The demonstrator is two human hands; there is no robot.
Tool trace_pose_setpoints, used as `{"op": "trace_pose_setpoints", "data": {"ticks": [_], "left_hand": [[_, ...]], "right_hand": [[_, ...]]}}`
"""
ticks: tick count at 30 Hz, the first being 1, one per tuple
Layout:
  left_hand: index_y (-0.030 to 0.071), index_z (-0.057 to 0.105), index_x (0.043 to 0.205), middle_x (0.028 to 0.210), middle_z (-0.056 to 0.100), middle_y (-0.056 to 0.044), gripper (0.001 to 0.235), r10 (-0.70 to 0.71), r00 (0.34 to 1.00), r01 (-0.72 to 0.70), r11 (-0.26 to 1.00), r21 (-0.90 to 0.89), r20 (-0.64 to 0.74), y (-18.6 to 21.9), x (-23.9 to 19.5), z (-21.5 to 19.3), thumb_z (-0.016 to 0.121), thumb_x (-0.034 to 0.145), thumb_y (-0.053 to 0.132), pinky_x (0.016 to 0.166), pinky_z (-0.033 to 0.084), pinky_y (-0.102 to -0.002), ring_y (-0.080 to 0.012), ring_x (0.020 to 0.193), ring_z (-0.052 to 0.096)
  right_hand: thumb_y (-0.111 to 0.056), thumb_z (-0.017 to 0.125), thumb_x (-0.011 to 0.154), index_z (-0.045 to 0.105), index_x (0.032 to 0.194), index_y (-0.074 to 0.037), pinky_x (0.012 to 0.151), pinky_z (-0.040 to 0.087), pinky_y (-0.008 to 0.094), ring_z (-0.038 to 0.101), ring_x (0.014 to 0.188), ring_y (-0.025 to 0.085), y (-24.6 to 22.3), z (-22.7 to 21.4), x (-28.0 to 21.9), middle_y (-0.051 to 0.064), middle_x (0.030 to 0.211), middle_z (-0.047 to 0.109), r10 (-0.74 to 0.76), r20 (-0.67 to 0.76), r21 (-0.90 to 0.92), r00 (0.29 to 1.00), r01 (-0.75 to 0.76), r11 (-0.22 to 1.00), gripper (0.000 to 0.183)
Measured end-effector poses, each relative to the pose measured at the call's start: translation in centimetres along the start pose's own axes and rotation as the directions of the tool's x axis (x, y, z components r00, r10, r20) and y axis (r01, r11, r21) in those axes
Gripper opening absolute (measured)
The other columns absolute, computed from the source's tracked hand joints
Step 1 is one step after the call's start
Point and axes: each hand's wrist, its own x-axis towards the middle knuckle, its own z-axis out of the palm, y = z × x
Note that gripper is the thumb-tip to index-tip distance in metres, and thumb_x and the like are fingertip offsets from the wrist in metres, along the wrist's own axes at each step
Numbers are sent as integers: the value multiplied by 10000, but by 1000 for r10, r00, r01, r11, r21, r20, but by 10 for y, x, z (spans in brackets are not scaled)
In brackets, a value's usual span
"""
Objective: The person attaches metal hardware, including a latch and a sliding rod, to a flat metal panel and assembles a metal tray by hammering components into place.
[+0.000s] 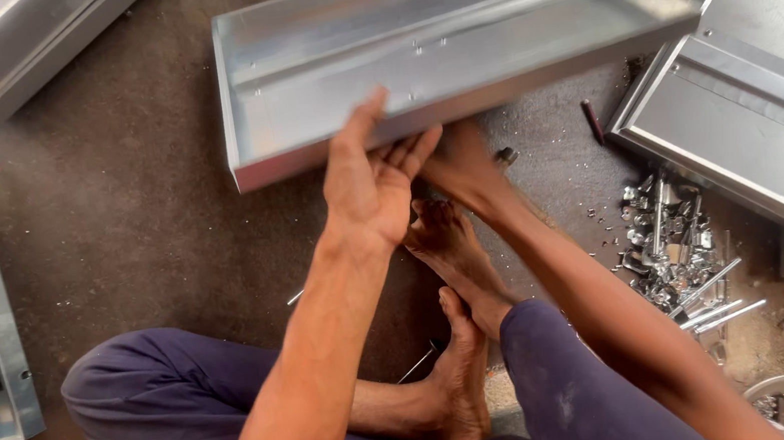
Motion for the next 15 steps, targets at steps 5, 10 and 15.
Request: {"op": "trace_pose_setpoints", "data": {"ticks": [5,10,15], "left_hand": [[-55,547,1178,1097,627,-220,499,23,998,-25,999,45,56,23,25,5,745,803,207,945,619,-511,-361,1035,672],[-64,564,1154,1109,637,-208,411,-32,999,33,995,97,-6,34,45,-8,718,834,143,961,626,-503,-363,1040,678],[-12,570,1134,1126,638,-162,311,-117,993,116,993,30,28,-6,48,-63,660,878,140,966,582,-460,-301,1036,656]], "right_hand": [[-265,773,829,607,1179,-10,933,538,392,639,1092,313,7,46,81,175,1171,677,-286,18,-48,958,286,957,464],[-260,824,687,644,1182,-21,907,543,422,671,1060,338,-36,-4,21,192,1123,705,-320,426,-183,846,427,886,579],[-320,795,970,631,1262,-75,1017,400,479,596,1150,316,-81,-37,-27,149,1201,673,-621,-44,-606,783,473,639,415]]}}
